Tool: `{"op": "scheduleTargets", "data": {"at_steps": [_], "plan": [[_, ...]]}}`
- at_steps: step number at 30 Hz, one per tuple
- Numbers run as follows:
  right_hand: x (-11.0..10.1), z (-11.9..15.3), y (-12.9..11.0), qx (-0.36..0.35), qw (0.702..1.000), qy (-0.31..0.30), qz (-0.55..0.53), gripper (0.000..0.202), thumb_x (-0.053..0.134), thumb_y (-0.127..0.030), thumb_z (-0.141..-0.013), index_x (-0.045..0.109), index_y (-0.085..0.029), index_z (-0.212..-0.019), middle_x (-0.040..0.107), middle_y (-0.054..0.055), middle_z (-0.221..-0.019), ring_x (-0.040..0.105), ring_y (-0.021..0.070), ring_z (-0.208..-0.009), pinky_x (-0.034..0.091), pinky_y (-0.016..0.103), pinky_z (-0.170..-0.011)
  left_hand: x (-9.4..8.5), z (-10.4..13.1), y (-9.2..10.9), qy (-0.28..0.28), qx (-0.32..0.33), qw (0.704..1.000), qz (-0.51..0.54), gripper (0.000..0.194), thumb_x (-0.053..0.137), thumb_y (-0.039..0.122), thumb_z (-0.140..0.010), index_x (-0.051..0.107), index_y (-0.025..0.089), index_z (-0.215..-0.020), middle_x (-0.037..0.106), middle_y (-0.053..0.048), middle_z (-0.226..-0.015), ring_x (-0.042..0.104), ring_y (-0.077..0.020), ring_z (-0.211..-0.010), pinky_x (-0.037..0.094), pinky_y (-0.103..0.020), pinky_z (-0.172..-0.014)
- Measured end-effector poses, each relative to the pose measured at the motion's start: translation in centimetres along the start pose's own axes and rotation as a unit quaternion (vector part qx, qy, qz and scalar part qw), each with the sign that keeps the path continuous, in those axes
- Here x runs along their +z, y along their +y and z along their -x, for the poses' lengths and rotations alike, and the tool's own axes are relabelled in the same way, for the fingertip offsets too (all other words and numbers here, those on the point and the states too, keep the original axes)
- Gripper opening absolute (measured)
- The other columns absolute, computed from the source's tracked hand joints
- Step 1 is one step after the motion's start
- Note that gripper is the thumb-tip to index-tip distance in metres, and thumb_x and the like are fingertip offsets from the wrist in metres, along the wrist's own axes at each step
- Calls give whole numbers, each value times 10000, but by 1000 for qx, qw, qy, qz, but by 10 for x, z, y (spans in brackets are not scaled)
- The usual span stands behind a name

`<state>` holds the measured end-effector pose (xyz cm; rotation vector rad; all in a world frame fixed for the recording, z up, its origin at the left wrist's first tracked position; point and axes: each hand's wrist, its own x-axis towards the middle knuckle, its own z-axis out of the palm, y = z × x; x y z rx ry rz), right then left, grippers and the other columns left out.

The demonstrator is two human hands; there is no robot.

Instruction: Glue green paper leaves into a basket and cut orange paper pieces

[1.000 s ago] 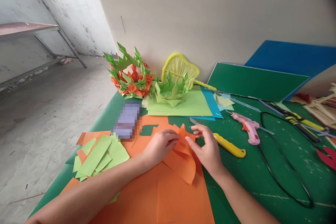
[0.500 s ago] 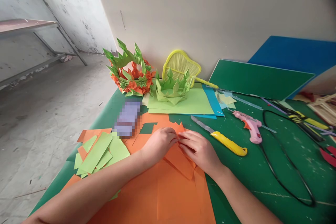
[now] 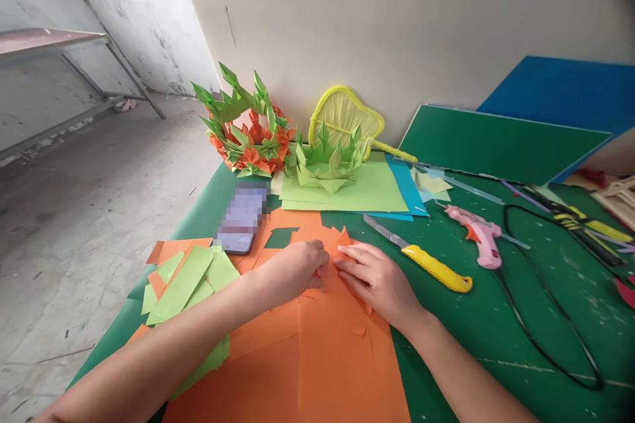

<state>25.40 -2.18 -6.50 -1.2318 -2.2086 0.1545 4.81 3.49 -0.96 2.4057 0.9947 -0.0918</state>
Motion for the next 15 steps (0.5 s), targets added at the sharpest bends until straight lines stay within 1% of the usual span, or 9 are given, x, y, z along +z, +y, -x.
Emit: {"op": "scheduleTargets", "data": {"at_steps": [2, 4, 7, 8, 10, 11, 12, 13, 15], "plan": [[0, 0, 0, 2, 1000, -13, 9, 240, 538, -229, -918, 707, -257, -1086, 676, 54, -1191, 586, 236, -1111, 535, 422, -918, -2, 5, -1, -19, 25, 999, -24, 83, 697, 233, -789, 636, 177, -796, 599, 8, -878, 558, -103, -661, 368, -212, -554], [-1, 0, 0, 3, 1000, -26, 13, 248, 534, -228, -920, 703, -251, -1100, 669, 57, -1207, 573, 237, -1122, 533, 419, -915, -2, 12, 0, -23, 54, 996, -65, 66, 667, 241, -818, 643, 181, -802, 611, 4, -878, 563, -103, -655, 372, -217, -566], [-2, 0, -2, 6, 999, -36, 14, 251, 530, -231, -922, 704, -233, -1103, 664, 60, -1218, 561, 238, -1121, 527, 416, -918, 1, 22, 3, -10, 114, 982, -149, 97, 577, 165, -855, 637, 192, -784, 611, -4, -797, 573, -131, -715, 397, -233, -662], [-2, -1, -2, 7, 999, -37, 15, 251, 527, -233, -924, 705, -232, -1100, 664, 59, -1218, 560, 237, -1119, 526, 415, -918, 2, 25, 5, -9, 126, 975, -183, 120, 562, 132, -841, 634, 194, -769, 610, -9, -779, 577, -146, -753, 402, -242, -688], [-3, -1, -3, 8, 999, -37, 16, 250, 520, -237, -928, 710, -231, -1091, 667, 58, -1212, 560, 237, -1111, 528, 414, -913, 3, 29, 12, -26, 145, 955, -259, 130, 576, 85, -777, 628, 190, -721, 608, -25, -749, 577, -180, -818, 406, -265, -711], [-3, -1, -4, 8, 999, -38, 17, 252, 516, -237, -930, 712, -232, -1089, 669, 57, -1210, 560, 236, -1108, 530, 414, -909, 2, 31, 16, -44, 152, 941, -298, 124, 598, 72, -731, 624, 187, -690, 606, -33, -735, 574, -195, -832, 406, -274, -707], [-3, -1, -4, 7, 999, -40, 18, 256, 513, -234, -932, 712, -231, -1092, 668, 55, -1211, 559, 237, -1106, 530, 415, -908, 2, 34, 21, -73, 165, 922, -342, 111, 627, 69, -681, 623, 180, -669, 607, -43, -729, 571, -209, -829, 406, -284, -689], [-3, -1, -3, 5, 999, -42, 18, 260, 512, -229, -931, 711, -228, -1099, 667, 55, -1214, 556, 238, -1106, 529, 416, -910, 1, 36, 27, -90, 172, 907, -374, 103, 649, 80, -649, 631, 176, -680, 615, -49, -756, 567, -212, -817, 408, -291, -682], [-3, -1, -3, 2, 999, -47, 19, 268, 515, -220, -928, 707, -223, -1115, 661, 54, -1224, 549, 241, -1110, 525, 421, -919, 2, 41, 40, -113, 168, 890, -409, 127, 671, 97, -602, 638, 185, -687, 616, -40, -745, 559, -206, -775, 415, -300, -684]]}}
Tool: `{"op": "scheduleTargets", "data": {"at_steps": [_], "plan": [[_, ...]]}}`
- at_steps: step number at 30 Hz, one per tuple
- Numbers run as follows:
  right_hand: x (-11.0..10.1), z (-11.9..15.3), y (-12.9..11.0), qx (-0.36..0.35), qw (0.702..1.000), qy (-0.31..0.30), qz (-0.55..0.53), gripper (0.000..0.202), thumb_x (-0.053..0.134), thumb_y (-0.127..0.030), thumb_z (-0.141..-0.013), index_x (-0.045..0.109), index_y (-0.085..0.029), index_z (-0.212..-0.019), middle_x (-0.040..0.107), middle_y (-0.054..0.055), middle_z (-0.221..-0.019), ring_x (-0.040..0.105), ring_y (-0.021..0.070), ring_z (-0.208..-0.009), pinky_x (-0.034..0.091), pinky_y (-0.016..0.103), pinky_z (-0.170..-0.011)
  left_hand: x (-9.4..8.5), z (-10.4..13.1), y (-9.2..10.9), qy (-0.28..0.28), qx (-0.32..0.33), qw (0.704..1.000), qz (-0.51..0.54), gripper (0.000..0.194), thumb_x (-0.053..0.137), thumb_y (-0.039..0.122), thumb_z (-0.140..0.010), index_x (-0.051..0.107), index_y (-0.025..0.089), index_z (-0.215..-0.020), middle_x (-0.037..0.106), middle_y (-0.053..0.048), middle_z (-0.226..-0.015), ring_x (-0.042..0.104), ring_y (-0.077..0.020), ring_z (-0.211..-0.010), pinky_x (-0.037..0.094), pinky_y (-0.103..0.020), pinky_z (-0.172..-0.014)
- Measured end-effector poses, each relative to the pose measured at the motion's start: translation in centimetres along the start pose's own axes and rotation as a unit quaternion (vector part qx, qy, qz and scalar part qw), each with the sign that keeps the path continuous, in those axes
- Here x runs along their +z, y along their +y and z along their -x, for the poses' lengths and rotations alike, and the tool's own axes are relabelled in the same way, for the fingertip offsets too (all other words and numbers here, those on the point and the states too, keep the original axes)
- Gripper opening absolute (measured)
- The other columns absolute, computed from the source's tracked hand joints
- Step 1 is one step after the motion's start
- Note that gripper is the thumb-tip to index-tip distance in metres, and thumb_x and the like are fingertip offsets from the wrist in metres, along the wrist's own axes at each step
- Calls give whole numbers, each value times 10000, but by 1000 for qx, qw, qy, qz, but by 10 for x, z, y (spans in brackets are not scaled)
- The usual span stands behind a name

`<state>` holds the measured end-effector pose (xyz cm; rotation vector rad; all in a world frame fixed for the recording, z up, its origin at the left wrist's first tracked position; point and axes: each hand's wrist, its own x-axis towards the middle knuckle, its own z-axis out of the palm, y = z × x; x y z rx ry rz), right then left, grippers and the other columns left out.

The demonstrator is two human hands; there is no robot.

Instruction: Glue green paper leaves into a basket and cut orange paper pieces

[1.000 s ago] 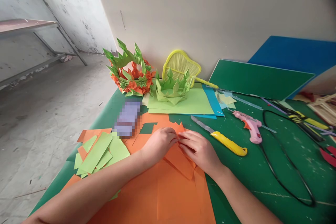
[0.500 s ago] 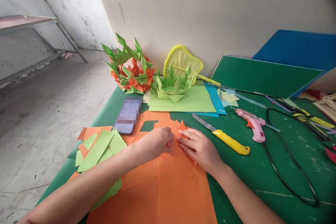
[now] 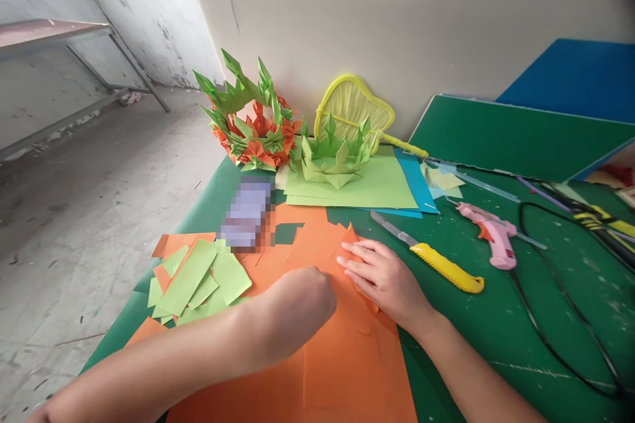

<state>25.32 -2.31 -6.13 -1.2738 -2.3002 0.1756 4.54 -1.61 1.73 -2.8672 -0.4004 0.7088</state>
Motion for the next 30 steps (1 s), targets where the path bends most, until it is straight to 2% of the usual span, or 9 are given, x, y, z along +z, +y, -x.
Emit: {"op": "scheduleTargets", "data": {"at_steps": [3, 6, 9, 12, 15, 17, 23, 27, 30], "plan": [[0, 0, 1, 1, 1000, -7, 5, 278, 518, -222, -926, 698, -225, -1138, 651, 54, -1240, 541, 247, -1121, 523, 431, -924, -8, -1, 16, -27, -13, 999, -13, 176, 666, 74, -577, 662, 168, -726, 583, -41, -666, 534, -193, -675, 402, -299, -605], [0, 0, 0, -1, 1000, -7, 9, 278, 513, -227, -930, 699, -225, -1136, 651, 56, -1240, 545, 246, -1120, 527, 430, -919, -5, -8, 27, 5, -82, 997, 5, 254, 641, 61, -621, 694, 122, -862, 576, -57, -681, 517, -176, -616, 362, -285, -518], [-1, 0, -1, -3, 1000, -2, 15, 271, 509, -236, -935, 705, -230, -1122, 659, 55, -1228, 552, 243, -1115, 536, 421, -903, 3, -18, 31, 37, -120, 992, 17, 338, 639, 96, -663, 695, 99, -996, 632, -128, -888, 536, -180, -663, 350, -284, -503], [-1, 0, -1, -1, 1000, 1, 17, 268, 515, -239, -934, 700, -243, -1127, 661, 53, -1224, 556, 239, -1117, 539, 419, -898, 9, -24, 30, 27, -122, 992, 7, 318, 650, 140, -684, 698, 116, -998, 621, -161, -1053, 548, -204, -754, 372, -296, -541], [0, 0, -1, 3, 1000, -2, 16, 267, 519, -226, -931, 699, -247, -1127, 662, 51, -1223, 556, 237, -1120, 534, 420, -907, 10, -27, 30, 9, -126, 992, -12, 374, 633, 181, -718, 666, 108, -1084, 605, -124, -917, 531, -213, -764, 378, -296, -551], [1, 0, -1, 4, 1000, -4, 12, 262, 517, -226, -932, 701, -239, -1118, 661, 50, -1224, 555, 238, -1119, 530, 418, -914, 11, -30, 31, 19, -139, 990, -22, 409, 615, 199, -744, 632, 98, -1140, 576, -107, -877, 516, -206, -752, 379, -292, -548], [3, 1, 1, 17, 1000, -3, -8, 293, 486, -206, -941, 638, -188, -1190, 648, 55, -1245, 542, 223, -1152, 512, 406, -960, 16, -41, 26, 45, -149, 988, -12, 133, 594, 146, -774, 639, 131, -898, 486, -54, -753, 481, -178, -710, 391, -270, -554], [2, -2, 4, 27, 1000, 14, 3, 309, 446, -177, -939, 629, -182, -1188, 629, 86, -1264, 555, 234, -1146, 519, 428, -948, 23, -49, 11, 76, -151, 985, 43, 144, 548, 70, -778, 606, 132, -895, 482, -47, -766, 488, -166, -712, 406, -258, -553], [1, -4, 8, 28, 999, 30, 14, 320, 425, -186, -943, 622, -194, -1195, 633, 97, -1254, 572, 246, -1132, 523, 455, -935, 30, -54, 3, 106, -132, 984, 62, 125, 550, 96, -790, 591, 144, -898, 501, -54, -793, 506, -193, -803, 427, -270, -584]]}}
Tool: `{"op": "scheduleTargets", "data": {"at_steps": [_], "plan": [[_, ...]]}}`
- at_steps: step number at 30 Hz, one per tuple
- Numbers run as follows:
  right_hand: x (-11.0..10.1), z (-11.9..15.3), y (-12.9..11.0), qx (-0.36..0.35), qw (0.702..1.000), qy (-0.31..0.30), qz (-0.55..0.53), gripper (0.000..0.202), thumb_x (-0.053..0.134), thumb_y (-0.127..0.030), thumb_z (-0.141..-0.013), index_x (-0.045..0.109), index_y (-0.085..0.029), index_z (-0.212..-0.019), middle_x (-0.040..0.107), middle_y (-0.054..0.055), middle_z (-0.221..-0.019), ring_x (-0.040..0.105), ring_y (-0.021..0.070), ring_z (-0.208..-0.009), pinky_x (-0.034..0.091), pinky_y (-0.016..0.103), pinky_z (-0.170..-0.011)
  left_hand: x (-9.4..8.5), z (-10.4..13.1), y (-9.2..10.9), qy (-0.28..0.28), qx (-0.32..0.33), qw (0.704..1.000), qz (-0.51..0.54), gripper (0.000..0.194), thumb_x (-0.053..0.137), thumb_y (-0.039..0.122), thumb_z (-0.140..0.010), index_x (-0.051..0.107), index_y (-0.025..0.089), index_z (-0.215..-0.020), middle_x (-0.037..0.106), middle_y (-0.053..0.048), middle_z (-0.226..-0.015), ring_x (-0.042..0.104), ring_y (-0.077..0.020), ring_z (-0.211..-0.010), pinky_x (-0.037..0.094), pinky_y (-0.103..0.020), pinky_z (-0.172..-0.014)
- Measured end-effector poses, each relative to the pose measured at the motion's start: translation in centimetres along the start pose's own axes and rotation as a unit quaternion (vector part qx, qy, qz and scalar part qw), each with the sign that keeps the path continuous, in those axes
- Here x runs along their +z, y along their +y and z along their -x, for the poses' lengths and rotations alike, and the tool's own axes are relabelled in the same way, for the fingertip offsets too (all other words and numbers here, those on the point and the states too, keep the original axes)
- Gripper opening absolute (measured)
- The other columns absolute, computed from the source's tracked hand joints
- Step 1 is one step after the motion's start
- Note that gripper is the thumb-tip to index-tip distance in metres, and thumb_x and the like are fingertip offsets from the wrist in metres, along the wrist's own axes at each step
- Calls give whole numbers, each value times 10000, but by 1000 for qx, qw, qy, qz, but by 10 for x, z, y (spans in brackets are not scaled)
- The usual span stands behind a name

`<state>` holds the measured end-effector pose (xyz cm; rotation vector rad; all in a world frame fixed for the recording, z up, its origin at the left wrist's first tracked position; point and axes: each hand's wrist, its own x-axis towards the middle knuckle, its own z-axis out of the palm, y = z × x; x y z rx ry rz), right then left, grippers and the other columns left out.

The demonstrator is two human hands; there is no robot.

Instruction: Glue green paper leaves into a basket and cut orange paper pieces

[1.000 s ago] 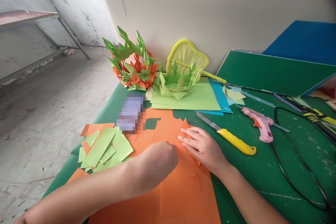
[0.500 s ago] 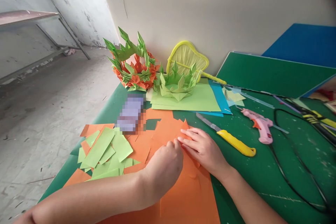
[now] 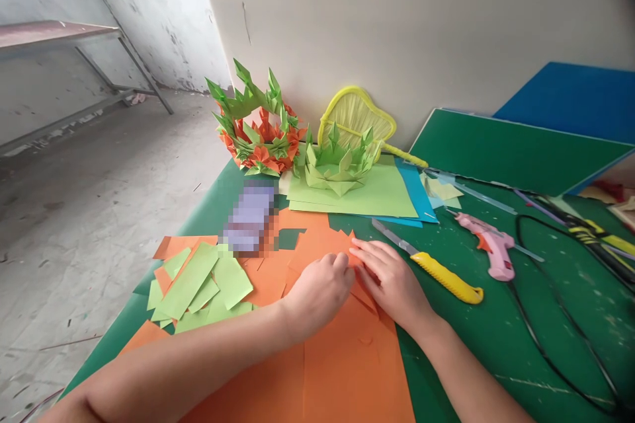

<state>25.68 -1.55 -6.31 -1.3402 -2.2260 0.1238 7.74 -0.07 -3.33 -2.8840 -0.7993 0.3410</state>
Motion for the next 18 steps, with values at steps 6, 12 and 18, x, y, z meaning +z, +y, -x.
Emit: {"op": "scheduleTargets", "data": {"at_steps": [6, 12, 18], "plan": [[0, -1, 3, 0, 1000, -16, 8, 336, 418, -189, -947, 603, -198, -1228, 622, 91, -1271, 568, 251, -1137, 521, 455, -930, 11, -3, 0, 49, 11, 997, -60, 156, 555, 129, -794, 609, 138, -940, 524, -85, -848, 484, -223, -889, 425, -304, -632], [1, 0, 1, 12, 998, -44, 45, 370, 439, -174, -931, 568, -146, -1277, 597, 89, -1313, 534, 253, -1154, 490, 439, -966, 8, -2, 8, 56, -9, 995, -79, 256, 516, 113, -806, 612, 124, -1043, 493, -89, -857, 474, -223, -842, 387, -308, -576], [-1, -7, 2, 21, 995, -62, 81, 442, 461, -212, -904, 515, -185, -1342, 540, 66, -1385, 515, 277, -1159, 465, 470, -953, 5, -3, 11, 53, -33, 995, -72, 229, 496, 92, -803, 608, 128, -1000, 503, -95, -895, 474, -212, -806, 386, -308, -580]]}}
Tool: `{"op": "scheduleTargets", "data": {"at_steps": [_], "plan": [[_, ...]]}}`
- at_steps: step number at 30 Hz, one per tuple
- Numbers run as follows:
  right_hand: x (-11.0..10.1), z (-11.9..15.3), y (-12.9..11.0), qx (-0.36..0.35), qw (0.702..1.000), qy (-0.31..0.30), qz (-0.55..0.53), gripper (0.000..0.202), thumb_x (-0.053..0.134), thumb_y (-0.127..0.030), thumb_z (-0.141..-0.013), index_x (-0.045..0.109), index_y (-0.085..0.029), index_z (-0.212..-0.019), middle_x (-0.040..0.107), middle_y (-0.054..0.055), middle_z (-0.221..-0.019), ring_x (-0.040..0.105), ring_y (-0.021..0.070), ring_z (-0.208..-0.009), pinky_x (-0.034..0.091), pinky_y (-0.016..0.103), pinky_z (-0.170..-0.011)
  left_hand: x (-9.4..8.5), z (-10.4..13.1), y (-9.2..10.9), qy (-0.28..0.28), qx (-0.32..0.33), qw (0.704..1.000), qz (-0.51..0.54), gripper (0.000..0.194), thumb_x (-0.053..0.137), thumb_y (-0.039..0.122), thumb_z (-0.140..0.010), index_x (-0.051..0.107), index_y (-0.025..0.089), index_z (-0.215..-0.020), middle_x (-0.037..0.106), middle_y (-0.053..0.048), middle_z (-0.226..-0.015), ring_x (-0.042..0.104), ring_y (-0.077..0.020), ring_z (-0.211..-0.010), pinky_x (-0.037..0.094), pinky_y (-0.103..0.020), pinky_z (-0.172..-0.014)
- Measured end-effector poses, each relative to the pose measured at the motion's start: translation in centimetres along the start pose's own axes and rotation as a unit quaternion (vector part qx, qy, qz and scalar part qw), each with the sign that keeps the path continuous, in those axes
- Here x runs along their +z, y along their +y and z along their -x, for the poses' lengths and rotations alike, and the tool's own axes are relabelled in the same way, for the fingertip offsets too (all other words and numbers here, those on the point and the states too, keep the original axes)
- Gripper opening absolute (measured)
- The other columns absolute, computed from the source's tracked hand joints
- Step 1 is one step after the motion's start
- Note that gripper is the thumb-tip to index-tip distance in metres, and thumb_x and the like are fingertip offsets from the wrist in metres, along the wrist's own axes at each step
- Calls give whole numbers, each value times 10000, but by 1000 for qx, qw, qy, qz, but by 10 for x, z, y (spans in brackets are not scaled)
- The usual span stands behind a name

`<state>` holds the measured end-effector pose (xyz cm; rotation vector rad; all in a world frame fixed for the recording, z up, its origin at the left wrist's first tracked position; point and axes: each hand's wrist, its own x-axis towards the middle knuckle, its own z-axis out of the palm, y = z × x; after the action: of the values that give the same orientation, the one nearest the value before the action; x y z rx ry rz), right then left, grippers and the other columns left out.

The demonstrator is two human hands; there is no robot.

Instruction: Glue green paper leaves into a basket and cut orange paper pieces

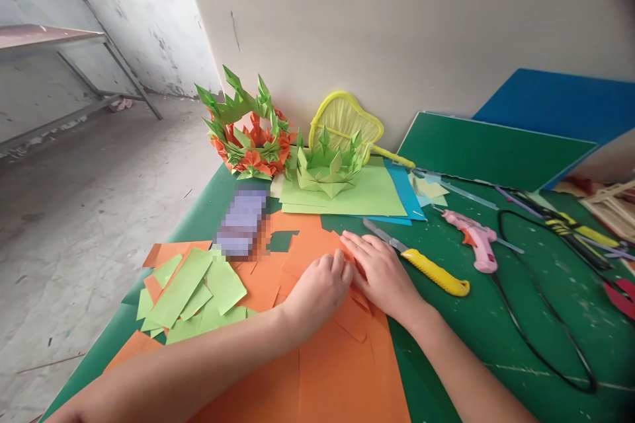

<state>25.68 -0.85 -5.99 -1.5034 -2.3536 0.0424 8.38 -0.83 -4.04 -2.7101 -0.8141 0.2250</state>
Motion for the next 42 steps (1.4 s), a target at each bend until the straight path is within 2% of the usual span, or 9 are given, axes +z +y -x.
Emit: {"op": "scheduleTargets", "data": {"at_steps": [6, 10, 17, 24, 27, 31, 34, 37, 42], "plan": [[-1, -2, 0, -3, 1000, -10, 20, 468, 442, -257, -912, 476, -180, -1372, 494, 83, -1425, 510, 279, -1142, 436, 452, -922, -1, -1, -1, -5, -8, 1000, 18, 195, 493, 88, -808, 598, 140, -964, 515, -87, -883, 493, -216, -825, 389, -313, -599], [0, 0, -1, -11, 1000, 4, 24, 470, 427, -279, -925, 445, -195, -1387, 501, 93, -1418, 503, 272, -1140, 426, 431, -899, 2, -3, -5, 8, 17, 1000, 16, 219, 468, 117, -847, 618, 112, -1006, 555, -123, -948, 494, -259, -1013, 411, -331, -668], [-4, 11, -8, 22, 999, 28, 23, 462, 458, -246, -923, 404, -178, -1378, 652, 121, -1147, 542, 272, -1081, 410, 426, -889, 10, -4, -6, 18, 25, 999, -9, 346, 491, 155, -845, 597, 60, -1161, 555, -191, -1169, 454, -286, -1190, 438, -335, -766], [-19, 29, -19, -2, 998, 66, 3, 208, 457, -228, -917, 560, -179, -1091, 653, 86, -889, 591, 224, -835, 446, 357, -743, 7, -4, -13, 11, 39, 999, 29, 292, 517, 147, -838, 620, 81, -1103, 486, -203, -1324, 401, -294, -1285, 455, -338, -838], [-26, 34, -16, -33, 996, 56, -56, 164, 425, -190, -925, 588, -200, -924, 613, 42, -743, 564, 181, -710, 433, 319, -682, 2, -5, -18, 2, 61, 997, 46, 211, 568, 121, -808, 652, 97, -1000, 540, -194, -1238, 397, -304, -1293, 467, -329, -810], [-26, 38, -7, -68, 990, 13, -123, 207, 426, -196, -939, 631, -211, -910, 566, 5, -641, 518, 145, -615, 409, 286, -620, 2, -8, -22, 2, 66, 997, 51, 169, 544, 93, -828, 667, 127, -940, 579, -157, -1187, 411, -282, -1283, 467, -311, -768], [-21, 39, 0, -78, 985, 2, -155, 246, 427, -209, -948, 672, -210, -917, 553, 3, -626, 500, 135, -601, 396, 275, -600, 9, -10, -24, 48, 58, 995, 66, 261, 457, 114, -896, 647, 165, -1067, 507, -92, -1354, 423, -231, -1271, 453, -296, -752], [-21, 38, 7, -51, 987, 23, -152, 261, 444, -232, -942, 701, -205, -906, 528, -1, -591, 467, 134, -578, 385, 280, -587, 14, -12, -27, 68, 98, 989, 84, 337, 438, 154, -918, 585, 207, -1217, 383, -19, -1491, 387, -210, -1305, 442, -284, -763], [-34, 41, 15, -64, 982, -64, -166, 314, 480, -250, -919, 708, -223, -704, 461, -22, -467, 435, 133, -531, 372, 291, -586, 8, -14, -30, 21, 44, 984, 171, 432, 404, 158, -920, 480, 232, -1339, 450, -29, -1442, 599, -154, -943, 465, -280, -758]]}}
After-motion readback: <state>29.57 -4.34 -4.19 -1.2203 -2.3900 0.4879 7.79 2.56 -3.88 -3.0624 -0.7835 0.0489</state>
